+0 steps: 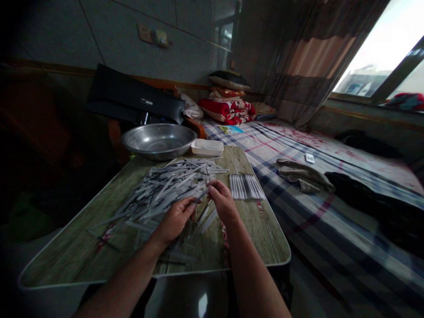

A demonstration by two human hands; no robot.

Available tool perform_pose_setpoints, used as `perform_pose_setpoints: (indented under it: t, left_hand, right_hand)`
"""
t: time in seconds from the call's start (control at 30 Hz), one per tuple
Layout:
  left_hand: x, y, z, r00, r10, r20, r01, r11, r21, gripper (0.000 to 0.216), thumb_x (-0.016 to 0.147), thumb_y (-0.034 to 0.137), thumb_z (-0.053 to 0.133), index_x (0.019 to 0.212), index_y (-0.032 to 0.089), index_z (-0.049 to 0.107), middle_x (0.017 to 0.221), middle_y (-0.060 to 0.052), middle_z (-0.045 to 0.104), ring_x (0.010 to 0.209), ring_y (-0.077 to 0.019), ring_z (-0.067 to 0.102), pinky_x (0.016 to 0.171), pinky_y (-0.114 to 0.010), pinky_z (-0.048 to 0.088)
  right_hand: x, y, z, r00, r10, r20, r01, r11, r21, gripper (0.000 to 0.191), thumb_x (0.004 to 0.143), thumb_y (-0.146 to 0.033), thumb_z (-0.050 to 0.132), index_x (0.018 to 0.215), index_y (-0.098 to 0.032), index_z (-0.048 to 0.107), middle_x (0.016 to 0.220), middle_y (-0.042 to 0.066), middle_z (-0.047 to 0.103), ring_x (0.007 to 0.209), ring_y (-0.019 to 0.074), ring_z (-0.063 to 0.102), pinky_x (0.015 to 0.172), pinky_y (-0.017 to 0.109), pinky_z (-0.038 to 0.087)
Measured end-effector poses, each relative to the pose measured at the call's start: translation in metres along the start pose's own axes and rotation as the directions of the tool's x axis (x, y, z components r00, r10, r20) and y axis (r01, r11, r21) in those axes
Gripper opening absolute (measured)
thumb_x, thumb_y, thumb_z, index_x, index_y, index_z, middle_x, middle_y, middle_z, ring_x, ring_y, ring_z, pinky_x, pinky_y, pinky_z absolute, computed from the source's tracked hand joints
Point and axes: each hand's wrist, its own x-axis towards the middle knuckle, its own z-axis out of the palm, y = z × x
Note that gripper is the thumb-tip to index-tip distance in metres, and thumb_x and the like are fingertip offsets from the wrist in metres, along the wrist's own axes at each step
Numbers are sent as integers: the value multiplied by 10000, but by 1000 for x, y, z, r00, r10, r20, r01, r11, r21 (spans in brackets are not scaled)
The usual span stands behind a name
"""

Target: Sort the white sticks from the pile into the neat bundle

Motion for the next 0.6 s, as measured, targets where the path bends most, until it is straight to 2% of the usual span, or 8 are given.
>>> perform_pose_setpoints:
  t: [0.1, 0.23, 0.33, 0.43, 0.6]
  left_hand:
    - [-1, 2, 0, 1000, 7, 4, -7, 1000, 18, 298, 922, 349, 455, 1034, 162, 657, 637, 23, 535, 594, -137, 480, 579, -247, 381]
    - [-2, 7, -1, 999, 34, -3, -33, 989, 145, 290, 923, 331, 461, 1041, 180, 679, 680, 5, 610, 632, -156, 544, 625, -267, 409]
    - [-3, 8, -1, 997, 70, -25, -62, 969, 239, 281, 924, 296, 460, 1046, 198, 693, 801, -31, 694, 765, -193, 628, 715, -293, 442]
    - [-3, 5, 1, 994, 97, -40, -82, 958, 274, 287, 930, 289, 452, 1031, 211, 709, 864, -50, 723, 863, -215, 658, 802, -311, 458]
    - [-4, 4, 4, 988, 123, -90, -96, 962, 255, 292, 936, 302, 451, 1017, 222, 720, 875, -55, 734, 875, -226, 670, 831, -323, 472]
  right_hand:
    - [0, 1, 0, 999, 24, 46, -23, 999, -29, 197, 756, -347, 687, 845, -201, 589, 587, -59, 484, 474, 79, 416, 459, 208, 354]
    - [-2, -2, 0, 996, 53, 75, -47, 996, -74, 185, 784, -363, 626, 777, -190, 562, 489, -81, 389, 411, 70, 305, 405, 205, 238]
    - [-4, -3, 3, 997, 35, 65, -21, 979, -203, 307, 856, -468, 545, 784, -173, 586, 472, -81, 346, 405, 68, 264, 397, 211, 184]
    - [-6, 1, 8, 999, 29, 44, -15, 956, -292, 394, 851, -569, 531, 779, -184, 565, 472, -88, 315, 401, 67, 250, 391, 214, 163]
    - [-7, 11, 15, 1000, -16, -19, 10, 959, -282, 415, 848, -618, 517, 784, -208, 511, 518, -87, 301, 428, 71, 266, 410, 207, 190]
